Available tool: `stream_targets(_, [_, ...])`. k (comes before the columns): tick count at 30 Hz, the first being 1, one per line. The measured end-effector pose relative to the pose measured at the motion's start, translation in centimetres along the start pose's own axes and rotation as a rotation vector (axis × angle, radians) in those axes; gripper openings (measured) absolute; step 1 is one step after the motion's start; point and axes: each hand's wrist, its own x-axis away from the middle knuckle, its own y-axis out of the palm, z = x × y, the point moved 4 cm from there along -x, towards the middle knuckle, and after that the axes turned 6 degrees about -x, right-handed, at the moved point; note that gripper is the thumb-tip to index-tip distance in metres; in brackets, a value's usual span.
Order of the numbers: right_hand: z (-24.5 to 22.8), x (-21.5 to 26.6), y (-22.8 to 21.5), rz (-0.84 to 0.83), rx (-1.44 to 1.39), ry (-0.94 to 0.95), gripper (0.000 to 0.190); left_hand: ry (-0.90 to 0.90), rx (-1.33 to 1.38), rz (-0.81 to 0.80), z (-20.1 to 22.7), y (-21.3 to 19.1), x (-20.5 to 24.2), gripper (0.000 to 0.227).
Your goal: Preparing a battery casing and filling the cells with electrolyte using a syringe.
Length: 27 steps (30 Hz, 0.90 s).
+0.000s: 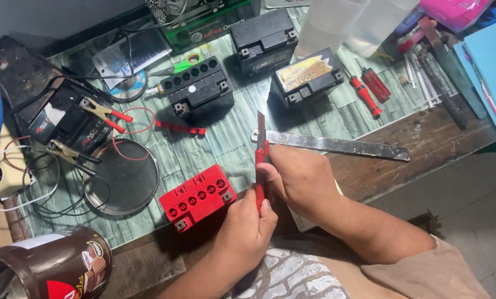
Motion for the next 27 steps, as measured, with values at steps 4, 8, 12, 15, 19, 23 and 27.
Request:
stream_targets(4, [0.4,0.0,0.1,-0.046,0.041,-0.041,0.039,-0.023,0.014,-0.027,0.0,-0.3,-0.1,0.03])
stream_targets(8, [0.0,-0.5,-0.6,-0.102,0.018,-0.268,0.025,-0.012,0.084,-0.045,0.2,-1.0,0.2,0.029])
stream_targets(12, [-0.2,-0.4,-1.3,-0.104,-0.15,-0.407,0.047,-0.017,0.121,-0.043,-0.2,-1.1,0.4,0.029])
stream_targets(15, [0.0,-0.5,-1.9,-0.203,-0.292,-0.226,0.04,-0.005,0.139,-0.012,-0.5,-0.9,0.5,0.027])
stream_targets(19, [-0.9,-0.5,-1.9,0.022,-0.266,-0.252,0.025,-0.035,0.109,-0.04,-0.7,-0.6,0.6,0.027])
stream_targets(23, [-0.8,-0.5,-1.9,-0.044,-0.332,-0.238,0.026,-0.055,0.14,-0.055,-1.0,-0.6,0.5,0.023])
stream_targets(27, [-1.3,-0.8,-1.8,-0.121,-0.392,-0.348,0.023,-0.034,0.151,-0.048,-1.3,-0.5,0.5,0.024])
